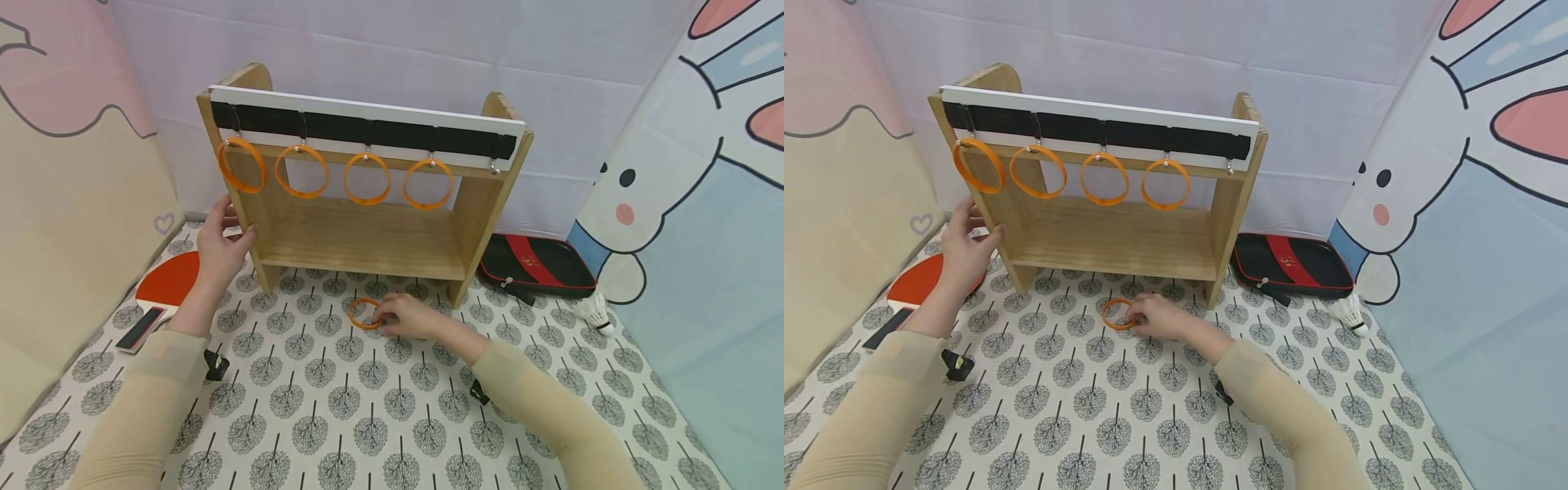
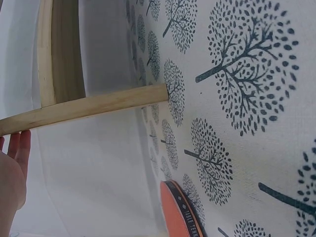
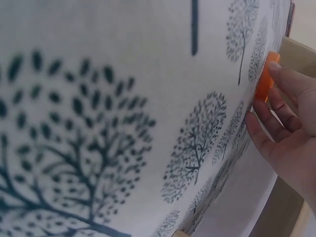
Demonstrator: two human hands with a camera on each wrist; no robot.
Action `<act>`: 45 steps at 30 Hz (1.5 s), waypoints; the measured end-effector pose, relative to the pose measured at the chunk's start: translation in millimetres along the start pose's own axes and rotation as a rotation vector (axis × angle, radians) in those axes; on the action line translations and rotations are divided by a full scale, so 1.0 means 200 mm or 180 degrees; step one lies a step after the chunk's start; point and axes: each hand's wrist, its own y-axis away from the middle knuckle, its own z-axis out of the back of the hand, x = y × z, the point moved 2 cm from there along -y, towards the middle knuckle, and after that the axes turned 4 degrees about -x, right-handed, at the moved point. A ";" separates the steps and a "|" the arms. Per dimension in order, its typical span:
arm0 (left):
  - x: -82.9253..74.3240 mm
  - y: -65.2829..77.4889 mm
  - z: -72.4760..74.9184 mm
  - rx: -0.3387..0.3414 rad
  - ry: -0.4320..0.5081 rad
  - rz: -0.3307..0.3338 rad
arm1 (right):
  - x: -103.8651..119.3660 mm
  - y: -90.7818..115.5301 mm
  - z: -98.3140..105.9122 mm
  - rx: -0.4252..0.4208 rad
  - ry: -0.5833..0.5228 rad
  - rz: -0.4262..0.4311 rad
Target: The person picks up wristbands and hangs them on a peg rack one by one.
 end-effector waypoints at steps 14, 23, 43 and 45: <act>-0.14 0.04 0.02 0.0043 0.0009 -0.0022 | 0.01 -0.02 -0.03 -0.0044 0.0327 -0.0058; 0.00 0.00 -0.01 0.0005 -0.0083 -0.0051 | 0.03 0.01 0.00 -0.0176 0.0143 0.0166; 0.00 0.01 0.01 -0.0019 -0.0058 -0.0061 | 0.14 0.16 0.17 -0.0338 0.0032 0.0206; -0.01 0.01 0.01 -0.0021 -0.0051 -0.0063 | 0.15 0.17 0.20 -0.0392 0.0015 0.0194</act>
